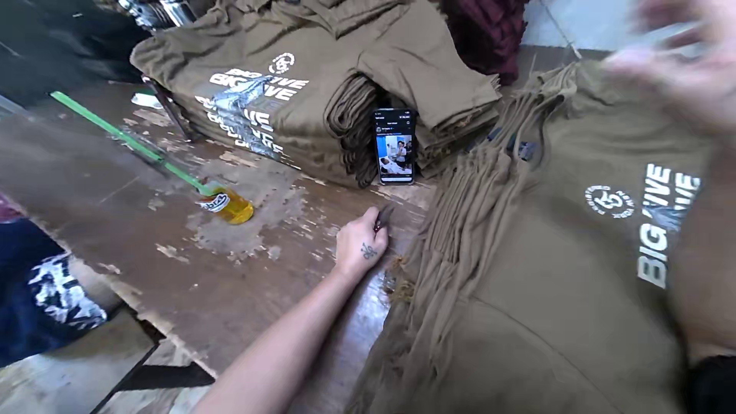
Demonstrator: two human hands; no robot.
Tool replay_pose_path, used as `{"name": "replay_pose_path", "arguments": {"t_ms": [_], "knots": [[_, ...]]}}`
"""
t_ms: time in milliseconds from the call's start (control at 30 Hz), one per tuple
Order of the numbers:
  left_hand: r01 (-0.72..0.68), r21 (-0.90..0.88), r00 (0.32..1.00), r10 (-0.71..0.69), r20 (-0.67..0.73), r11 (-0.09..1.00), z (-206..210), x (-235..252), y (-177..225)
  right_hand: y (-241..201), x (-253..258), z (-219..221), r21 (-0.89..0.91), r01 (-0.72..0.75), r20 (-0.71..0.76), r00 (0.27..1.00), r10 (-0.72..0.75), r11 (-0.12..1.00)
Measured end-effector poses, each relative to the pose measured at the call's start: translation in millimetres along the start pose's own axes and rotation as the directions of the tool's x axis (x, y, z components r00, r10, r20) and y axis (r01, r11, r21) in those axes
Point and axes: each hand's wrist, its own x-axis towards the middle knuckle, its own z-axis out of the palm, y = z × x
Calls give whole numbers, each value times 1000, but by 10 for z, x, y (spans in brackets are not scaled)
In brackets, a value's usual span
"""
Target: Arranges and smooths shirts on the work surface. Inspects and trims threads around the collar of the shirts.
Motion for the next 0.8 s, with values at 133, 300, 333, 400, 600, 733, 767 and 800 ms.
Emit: {"name": "replay_pose_path", "arguments": {"t_ms": [133, 300, 333, 400, 600, 733, 767, 800], "knots": [[55, -50, 998, -54, 19, 997, -39, 33, 23, -1404, -176, 1237, 6, 152, 546, 828, -131, 988], [-81, -188, 992, 61, -111, 979, -22, 45, -99, -1504, -315, 1782, -33, -31, 699, 714, 45, 999], [-115, -221, 988, 88, -128, 969, -16, 40, -107, -1527, -371, 1726, -48, -29, 675, 735, 54, 998], [-142, -260, 985, 109, -135, 955, -25, 35, -117, -1624, -501, 1578, -99, 10, 678, 732, 60, 995], [-158, -289, 981, 116, -157, 944, -41, 19, -111, -1782, -1418, 1049, -43, 168, 701, 708, -90, 985], [-172, -311, 980, 132, -147, 935, -60, -36, -60, -1909, -2161, 548, 34, 141, 658, 742, -128, 990], [-169, -306, 982, 133, -136, 937, -77, -54, -32, -1960, -2298, 418, 70, 87, 654, 748, -111, 994], [-169, -294, 982, 136, -129, 941, -91, -72, -9, -2021, -2397, 284, 116, 13, 657, 749, -86, 993]]}}
